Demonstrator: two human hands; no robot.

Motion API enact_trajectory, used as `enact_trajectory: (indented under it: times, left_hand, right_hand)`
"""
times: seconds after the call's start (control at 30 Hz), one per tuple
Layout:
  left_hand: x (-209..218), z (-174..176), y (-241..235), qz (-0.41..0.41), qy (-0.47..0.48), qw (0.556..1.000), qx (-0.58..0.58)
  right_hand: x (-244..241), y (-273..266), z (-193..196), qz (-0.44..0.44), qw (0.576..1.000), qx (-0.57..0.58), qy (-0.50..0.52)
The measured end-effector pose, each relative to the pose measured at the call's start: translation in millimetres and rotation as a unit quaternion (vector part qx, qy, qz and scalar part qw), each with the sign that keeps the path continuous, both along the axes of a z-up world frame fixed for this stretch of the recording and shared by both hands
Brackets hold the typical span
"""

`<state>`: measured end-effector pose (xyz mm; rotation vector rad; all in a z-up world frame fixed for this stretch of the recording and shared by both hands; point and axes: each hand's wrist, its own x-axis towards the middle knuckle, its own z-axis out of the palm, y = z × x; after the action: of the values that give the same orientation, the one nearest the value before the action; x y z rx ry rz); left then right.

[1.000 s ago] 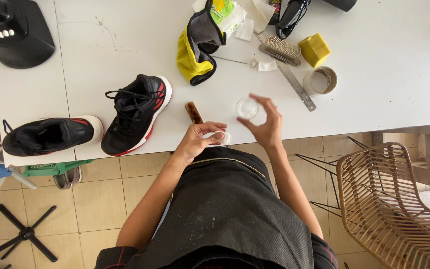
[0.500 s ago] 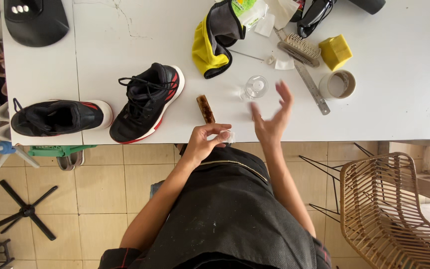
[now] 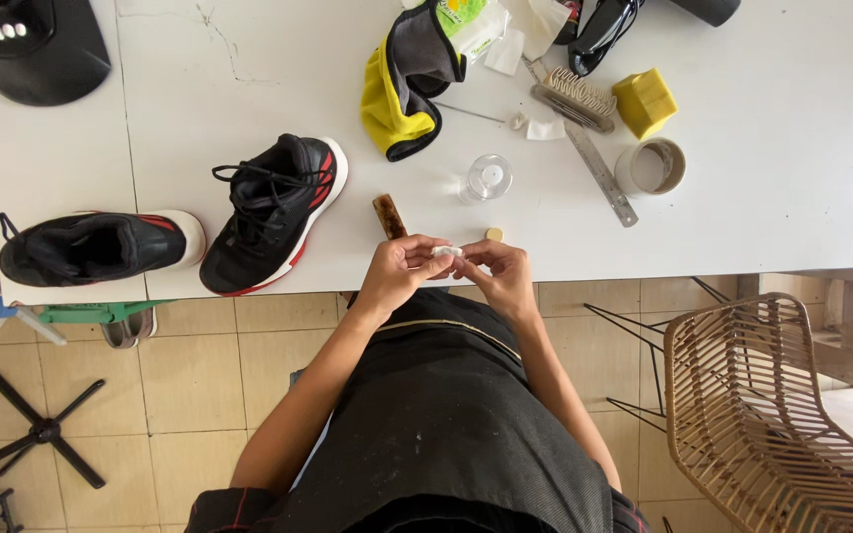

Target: The person cleans a pair of black and red sneakers using a cotton swab and a liquid solution. They repeatedly dip the swab into a bottle and rub the white midsole and red outsole areas of both shoes.

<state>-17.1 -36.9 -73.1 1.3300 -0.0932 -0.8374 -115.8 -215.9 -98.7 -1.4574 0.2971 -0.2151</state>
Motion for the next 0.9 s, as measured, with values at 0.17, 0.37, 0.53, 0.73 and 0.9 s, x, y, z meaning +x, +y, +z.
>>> enact_trajectory:
  times: [0.17, 0.37, 0.53, 0.73, 0.9]
  left_hand:
    - [7.8, -8.2, 0.9, -0.037, -0.035, 0.998, 0.037]
    - [20.1, -8.8, -9.9, -0.106, -0.089, 0.987, 0.085]
    - [33.3, -42.8, -21.0, -0.061, -0.116, 0.986, 0.100]
    - [52.2, -43.7, -31.7, 0.043, -0.037, 0.998, 0.036]
    - [67.1, -1.8, -41.6, 0.038, 0.054, 0.998, 0.015]
  right_hand:
    - [9.2, -13.5, 7.9, 0.009, 1.000, 0.008, 0.017]
    - [19.6, -26.6, 24.9, 0.038, 0.995, -0.057, 0.079]
    - [32.2, -44.8, 20.9, 0.008, 0.995, -0.092, 0.030]
    - [73.9, -60.1, 44.4, -0.119, 0.963, -0.241, 0.028]
    - [85.3, -76.1, 45.8, -0.021, 0.967, -0.254, 0.024]
